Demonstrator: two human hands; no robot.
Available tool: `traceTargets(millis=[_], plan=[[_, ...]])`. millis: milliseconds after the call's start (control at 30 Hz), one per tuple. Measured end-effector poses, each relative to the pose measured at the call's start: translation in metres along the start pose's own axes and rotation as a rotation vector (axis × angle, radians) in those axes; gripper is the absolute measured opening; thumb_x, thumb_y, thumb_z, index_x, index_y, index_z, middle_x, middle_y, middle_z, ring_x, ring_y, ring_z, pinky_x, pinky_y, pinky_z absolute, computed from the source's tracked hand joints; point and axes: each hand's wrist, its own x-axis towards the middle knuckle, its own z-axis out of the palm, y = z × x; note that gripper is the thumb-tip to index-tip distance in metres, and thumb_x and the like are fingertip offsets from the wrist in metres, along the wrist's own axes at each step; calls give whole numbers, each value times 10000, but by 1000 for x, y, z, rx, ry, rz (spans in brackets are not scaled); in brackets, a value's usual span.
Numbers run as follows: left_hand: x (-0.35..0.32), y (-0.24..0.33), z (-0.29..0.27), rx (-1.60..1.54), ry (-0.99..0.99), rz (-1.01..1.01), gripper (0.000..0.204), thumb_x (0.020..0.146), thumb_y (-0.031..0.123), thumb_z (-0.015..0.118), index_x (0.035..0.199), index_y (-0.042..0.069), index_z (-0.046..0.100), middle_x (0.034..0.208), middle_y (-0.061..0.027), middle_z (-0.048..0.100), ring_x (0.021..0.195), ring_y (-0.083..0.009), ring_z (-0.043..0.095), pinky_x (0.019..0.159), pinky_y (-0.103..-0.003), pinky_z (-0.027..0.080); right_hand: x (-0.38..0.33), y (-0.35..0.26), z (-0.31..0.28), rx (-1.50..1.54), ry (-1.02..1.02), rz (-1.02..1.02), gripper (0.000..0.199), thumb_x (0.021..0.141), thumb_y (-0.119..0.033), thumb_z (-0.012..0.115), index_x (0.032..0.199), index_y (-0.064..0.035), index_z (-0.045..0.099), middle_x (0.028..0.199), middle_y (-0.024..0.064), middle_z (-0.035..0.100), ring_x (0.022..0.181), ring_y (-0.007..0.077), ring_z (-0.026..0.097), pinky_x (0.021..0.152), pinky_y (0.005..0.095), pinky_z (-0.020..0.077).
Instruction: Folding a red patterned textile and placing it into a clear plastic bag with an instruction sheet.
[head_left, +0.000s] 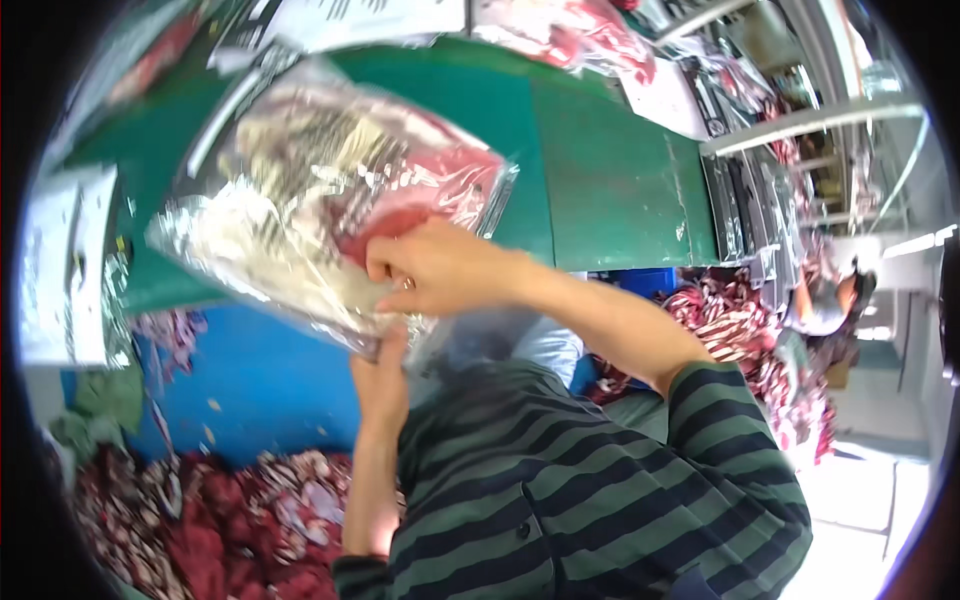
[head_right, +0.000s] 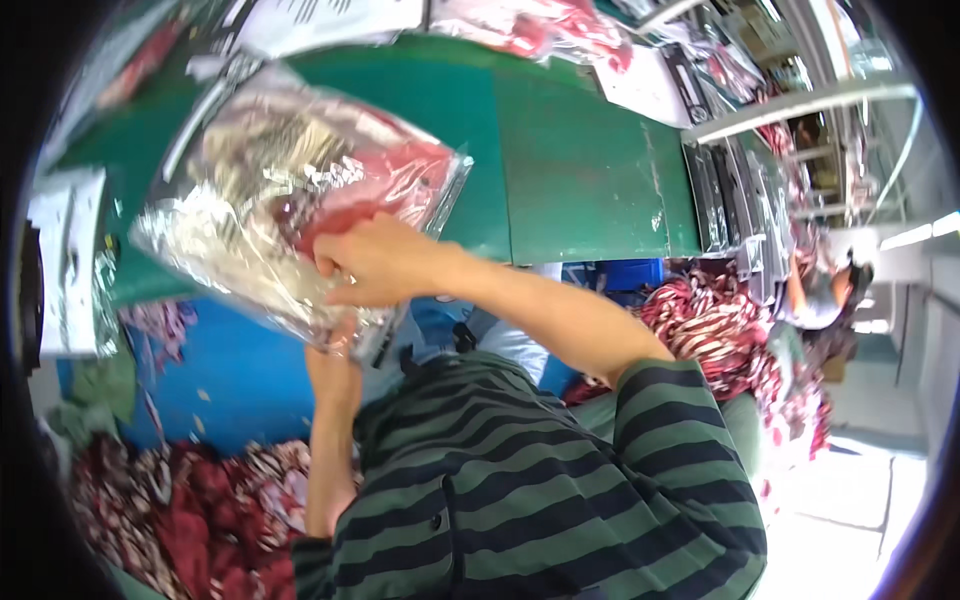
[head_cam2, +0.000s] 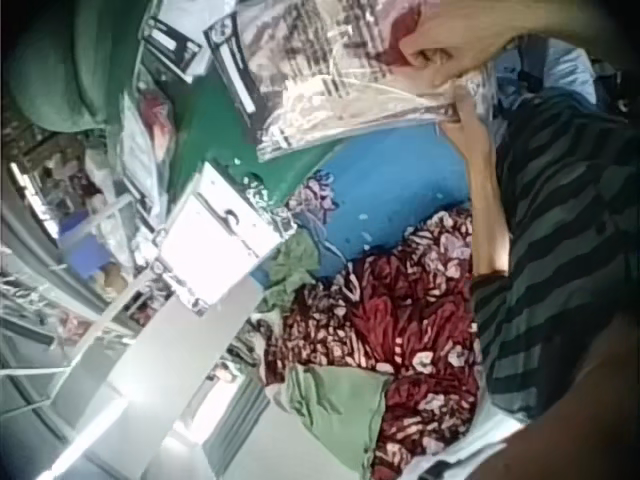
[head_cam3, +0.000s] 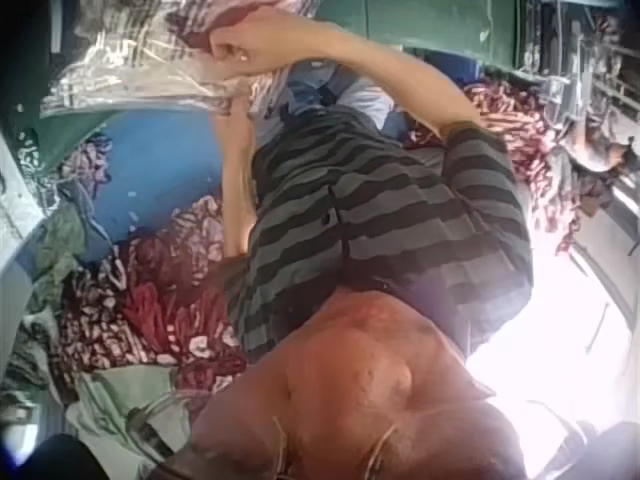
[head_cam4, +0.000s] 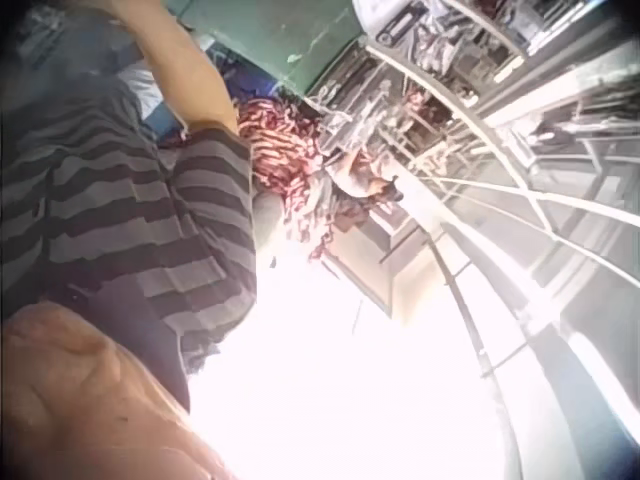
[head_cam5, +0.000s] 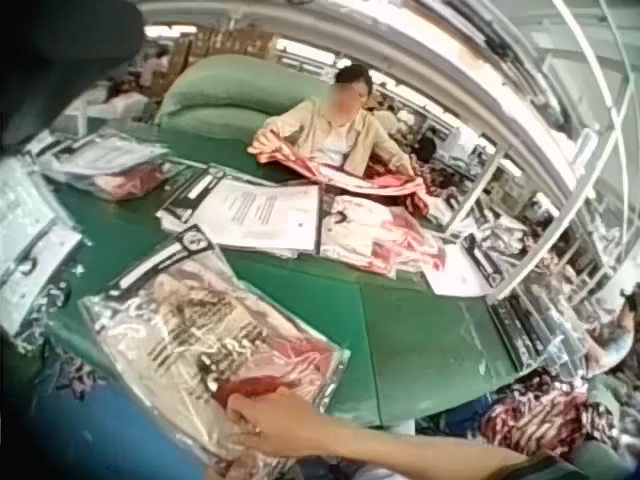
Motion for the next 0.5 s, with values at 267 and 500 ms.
traceTargets(millis=[267,500], plan=[[11,-42,102,48,-1064,-478,425,999,159,567,1384,-15,521,1317,-141,627,1105,-287,662,946,-386,534,-89,53,-19,-458,672,99,94,849,-190,687,878,-103,666,861,41,632,783,257,561,879,373,431],[15,86,124,621,-1435,217,410,946,157,686,1341,71,618,1208,-89,702,1045,-194,660,894,-318,548,-198,144,-71,-374,734,309,84,869,-121,709,891,-55,660,820,80,627,758,274,589,793,353,470]])
